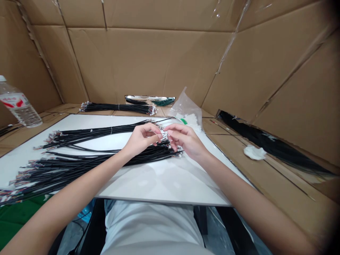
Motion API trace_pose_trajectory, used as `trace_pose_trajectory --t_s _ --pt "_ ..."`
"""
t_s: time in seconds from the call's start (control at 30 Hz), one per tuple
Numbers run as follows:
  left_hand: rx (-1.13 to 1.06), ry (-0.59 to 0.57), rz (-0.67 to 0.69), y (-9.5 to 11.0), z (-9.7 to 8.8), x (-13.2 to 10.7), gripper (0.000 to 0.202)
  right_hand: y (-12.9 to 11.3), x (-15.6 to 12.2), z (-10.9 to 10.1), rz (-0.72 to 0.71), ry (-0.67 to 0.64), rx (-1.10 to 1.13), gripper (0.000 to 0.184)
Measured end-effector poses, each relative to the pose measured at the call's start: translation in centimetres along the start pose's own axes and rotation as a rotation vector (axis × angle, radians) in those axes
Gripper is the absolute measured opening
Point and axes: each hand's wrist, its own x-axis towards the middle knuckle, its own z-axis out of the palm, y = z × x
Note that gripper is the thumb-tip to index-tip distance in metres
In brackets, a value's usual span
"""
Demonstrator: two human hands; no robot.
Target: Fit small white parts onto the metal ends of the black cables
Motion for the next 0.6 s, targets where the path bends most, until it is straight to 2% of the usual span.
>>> trace_pose_trajectory --t_s 0.2,0.4,0.6 --pt "-0.014 -0.007 -0.078 -0.19 -0.15 -0.02 0.019 0.42 0.09 -0.2 -0.054 -0.022 -0.04 0.019" --pt "-0.02 -0.034 -0.151 -0.01 -0.04 -0.08 0.016 0.33 0.08 -0.25 -0.035 -0.031 -0.03 0.024" --pt "-0.034 -0.004 -0.174 0.13 0.14 -0.08 0.016 0.5 0.2 -0.28 -0.048 -0.039 0.004 0.022"
